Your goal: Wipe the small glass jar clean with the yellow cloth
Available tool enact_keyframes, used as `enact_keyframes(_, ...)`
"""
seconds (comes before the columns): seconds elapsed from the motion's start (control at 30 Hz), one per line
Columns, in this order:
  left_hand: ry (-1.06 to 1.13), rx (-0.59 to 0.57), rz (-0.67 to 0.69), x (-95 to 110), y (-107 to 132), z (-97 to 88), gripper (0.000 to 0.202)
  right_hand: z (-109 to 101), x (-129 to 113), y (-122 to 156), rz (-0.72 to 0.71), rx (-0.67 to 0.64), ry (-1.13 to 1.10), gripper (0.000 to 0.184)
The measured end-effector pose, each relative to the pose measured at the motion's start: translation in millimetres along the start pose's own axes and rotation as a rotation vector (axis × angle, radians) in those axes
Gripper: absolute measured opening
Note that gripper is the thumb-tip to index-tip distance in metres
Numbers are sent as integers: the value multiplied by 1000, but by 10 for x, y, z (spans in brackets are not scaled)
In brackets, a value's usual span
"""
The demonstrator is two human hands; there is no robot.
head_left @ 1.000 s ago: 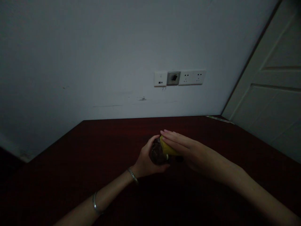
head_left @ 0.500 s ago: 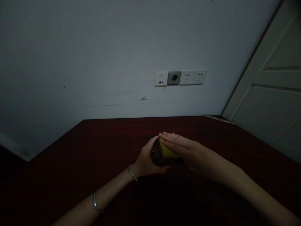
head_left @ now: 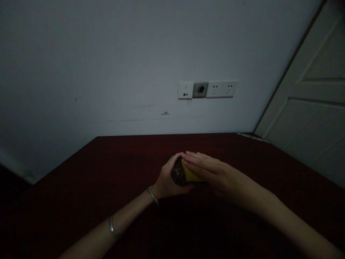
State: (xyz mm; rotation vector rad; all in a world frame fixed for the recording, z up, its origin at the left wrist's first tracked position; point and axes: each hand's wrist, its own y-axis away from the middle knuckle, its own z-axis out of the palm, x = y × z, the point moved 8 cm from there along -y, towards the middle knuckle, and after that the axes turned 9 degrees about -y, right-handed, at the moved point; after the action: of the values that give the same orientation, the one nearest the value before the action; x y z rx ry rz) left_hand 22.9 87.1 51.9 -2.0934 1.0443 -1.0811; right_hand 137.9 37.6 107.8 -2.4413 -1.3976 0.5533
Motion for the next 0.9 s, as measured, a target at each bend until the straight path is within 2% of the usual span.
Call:
enact_keyframes(0.17,0,5,4,27,-17,-6,91,-27,62,9,15,4,32,83)
enact_keyframes(0.27,13,15,-2,12,-10,-34,90,-13,-39,-5,-25,10,22,79)
enact_keyframes(0.37,19,-6,-29,-20,11,-39,92,26,-184,-30,-67,-2,9,67)
enact_keyframes(0.47,39,-26,-82,-68,31,-24,90,52,-322,-39,-167,-9,1,59)
enact_keyframes(0.53,60,-26,-89,-75,36,-12,89,40,-309,-34,-178,0,2,61)
enact_keyframes(0.73,52,20,-71,-22,39,-52,87,-18,-50,3,-54,-8,6,84)
enact_keyframes(0.9,72,35,-96,-19,35,-79,87,-13,-82,8,-83,-2,-2,85)
